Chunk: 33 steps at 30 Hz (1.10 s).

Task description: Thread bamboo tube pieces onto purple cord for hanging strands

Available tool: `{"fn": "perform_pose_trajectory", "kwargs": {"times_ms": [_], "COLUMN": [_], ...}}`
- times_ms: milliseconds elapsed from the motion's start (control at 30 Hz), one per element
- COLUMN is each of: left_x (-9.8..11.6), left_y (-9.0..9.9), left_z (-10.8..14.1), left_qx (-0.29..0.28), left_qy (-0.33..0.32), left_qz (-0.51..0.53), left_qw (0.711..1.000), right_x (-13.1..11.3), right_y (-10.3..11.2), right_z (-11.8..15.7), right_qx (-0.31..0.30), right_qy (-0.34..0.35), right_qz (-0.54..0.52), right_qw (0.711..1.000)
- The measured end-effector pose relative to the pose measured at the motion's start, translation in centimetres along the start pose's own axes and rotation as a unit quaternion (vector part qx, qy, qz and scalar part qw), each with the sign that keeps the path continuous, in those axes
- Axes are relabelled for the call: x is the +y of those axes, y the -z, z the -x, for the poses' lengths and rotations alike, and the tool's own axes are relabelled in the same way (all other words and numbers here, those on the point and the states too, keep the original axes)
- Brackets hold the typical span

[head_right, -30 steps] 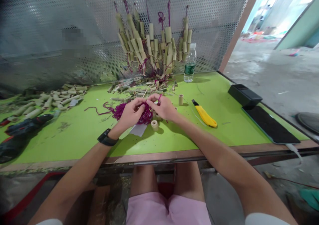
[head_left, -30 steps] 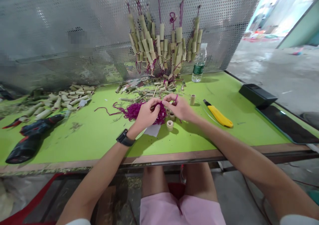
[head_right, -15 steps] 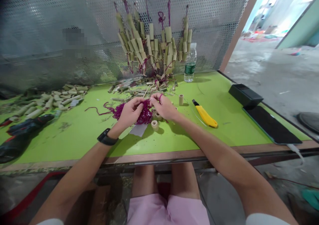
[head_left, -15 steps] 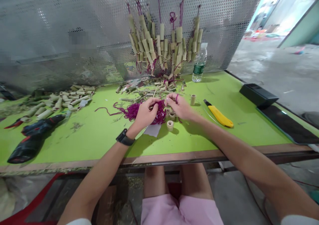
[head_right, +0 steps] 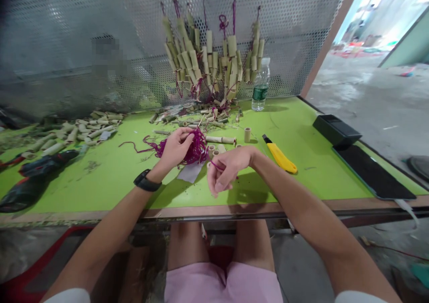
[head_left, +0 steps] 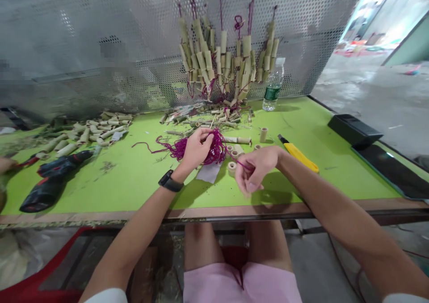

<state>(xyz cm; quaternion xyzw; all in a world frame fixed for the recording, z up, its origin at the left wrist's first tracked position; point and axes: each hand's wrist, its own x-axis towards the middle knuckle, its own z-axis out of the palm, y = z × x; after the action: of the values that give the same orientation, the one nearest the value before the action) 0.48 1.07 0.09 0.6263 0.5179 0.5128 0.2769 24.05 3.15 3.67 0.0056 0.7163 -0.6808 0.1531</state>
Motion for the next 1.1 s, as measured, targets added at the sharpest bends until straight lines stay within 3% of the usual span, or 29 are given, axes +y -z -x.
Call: {"fn": "perform_pose_trajectory", "kwargs": {"times_ms": [67,167,300,367,433,667,867,1100], "left_x": [0.1,0.3,0.3,0.3,0.3,0.5,0.8,0.8], "left_y": [0.0,0.1,0.1,0.0,-0.2,-0.4,-0.1,-0.2], "left_z": [0.0,0.0,-0.1,-0.1,0.0,0.3,0.4,0.5], "left_qx": [-0.004,-0.005,-0.021,-0.035,-0.044,-0.030,-0.025,-0.028], "left_qy": [0.012,0.003,-0.022,-0.029,-0.034,-0.034,-0.040,-0.038], "left_qz": [0.010,0.017,0.048,0.065,0.078,0.089,0.059,0.062], "left_qw": [1.000,1.000,0.998,0.997,0.995,0.995,0.997,0.997], "right_x": [0.1,0.3,0.8,1.0,1.3,1.3,1.1,1.6], "right_y": [-0.2,-0.4,0.0,0.3,0.6,-0.1,-0.4,-0.4], "right_z": [-0.4,-1.3,-2.2,-2.5,-2.7,-3.1,-3.2,-3.4], "right_qx": [0.044,0.219,0.440,0.545,0.611,0.649,0.632,0.664], "right_qy": [0.005,0.102,0.192,0.193,0.181,0.149,0.115,0.090], "right_qz": [0.016,-0.013,-0.004,0.051,0.106,0.178,0.195,0.223], "right_qw": [0.999,0.970,0.877,0.814,0.764,0.724,0.741,0.708]}}
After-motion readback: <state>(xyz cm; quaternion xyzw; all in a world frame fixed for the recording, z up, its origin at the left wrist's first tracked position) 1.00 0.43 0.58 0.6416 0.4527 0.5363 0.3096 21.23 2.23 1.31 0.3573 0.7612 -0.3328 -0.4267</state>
